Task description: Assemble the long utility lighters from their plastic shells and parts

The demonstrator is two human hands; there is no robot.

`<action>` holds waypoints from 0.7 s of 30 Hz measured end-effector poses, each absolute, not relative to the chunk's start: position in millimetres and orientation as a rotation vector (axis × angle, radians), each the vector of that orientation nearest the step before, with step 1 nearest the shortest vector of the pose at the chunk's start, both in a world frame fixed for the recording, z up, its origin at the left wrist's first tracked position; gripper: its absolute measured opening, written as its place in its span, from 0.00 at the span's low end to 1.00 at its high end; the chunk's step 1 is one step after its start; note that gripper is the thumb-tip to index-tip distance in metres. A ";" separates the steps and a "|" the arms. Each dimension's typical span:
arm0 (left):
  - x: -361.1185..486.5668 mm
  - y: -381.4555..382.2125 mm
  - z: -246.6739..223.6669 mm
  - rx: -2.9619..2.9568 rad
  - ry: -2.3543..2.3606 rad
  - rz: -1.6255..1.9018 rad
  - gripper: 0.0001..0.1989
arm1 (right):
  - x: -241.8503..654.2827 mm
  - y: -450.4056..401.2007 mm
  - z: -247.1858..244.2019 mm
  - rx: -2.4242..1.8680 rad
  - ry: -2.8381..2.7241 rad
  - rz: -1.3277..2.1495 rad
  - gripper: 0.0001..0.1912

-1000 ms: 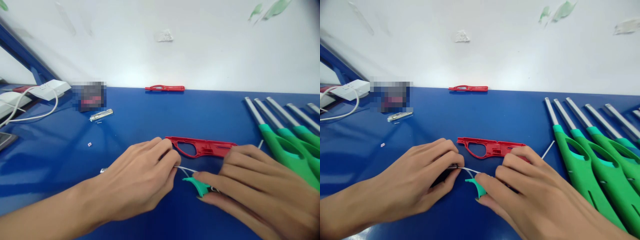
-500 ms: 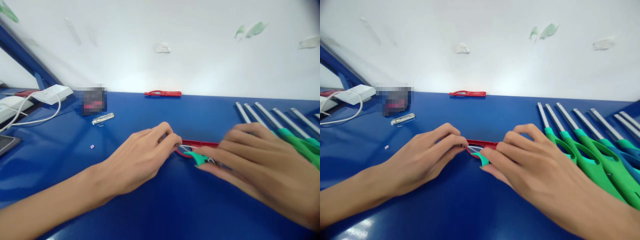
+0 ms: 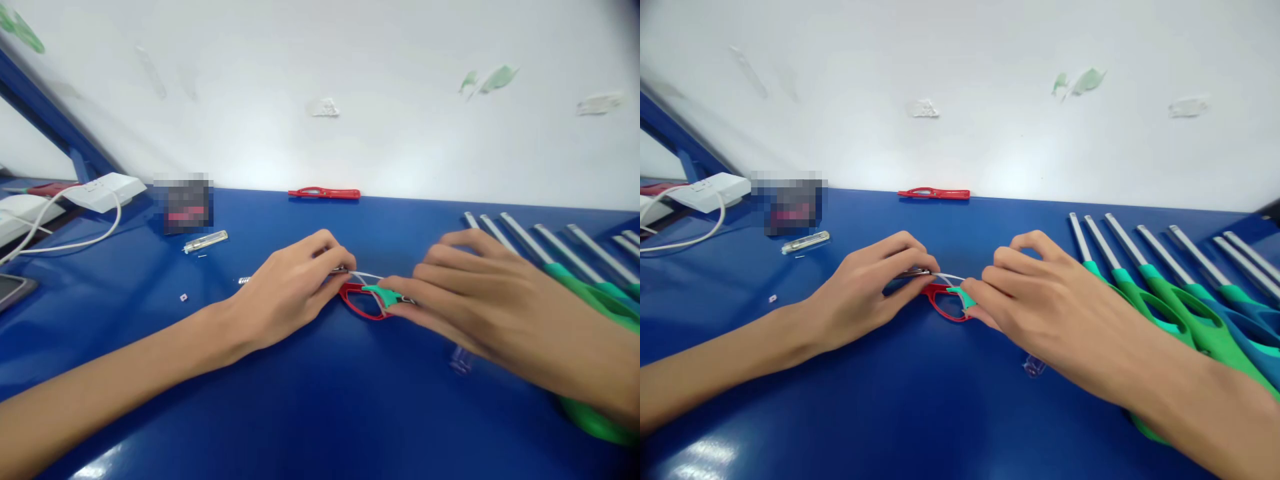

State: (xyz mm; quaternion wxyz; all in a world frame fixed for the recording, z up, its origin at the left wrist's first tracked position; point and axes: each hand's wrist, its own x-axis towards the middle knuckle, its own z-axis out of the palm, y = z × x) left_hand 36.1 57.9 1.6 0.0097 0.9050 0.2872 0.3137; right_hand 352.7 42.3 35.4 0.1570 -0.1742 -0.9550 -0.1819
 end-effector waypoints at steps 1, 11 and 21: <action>37.3 57.5 1.9 2.812 0.904 1.000 0.09 | 353.1 43.1 38.9 -0.491 -2.737 -0.539 0.15; 41.9 55.8 -2.0 2.823 0.883 0.963 0.10 | 367.4 45.0 32.5 -0.607 -2.713 -0.435 0.15; 35.5 60.1 -10.3 2.911 0.824 0.881 0.15 | 365.2 41.3 17.9 -0.669 -2.697 -0.242 0.20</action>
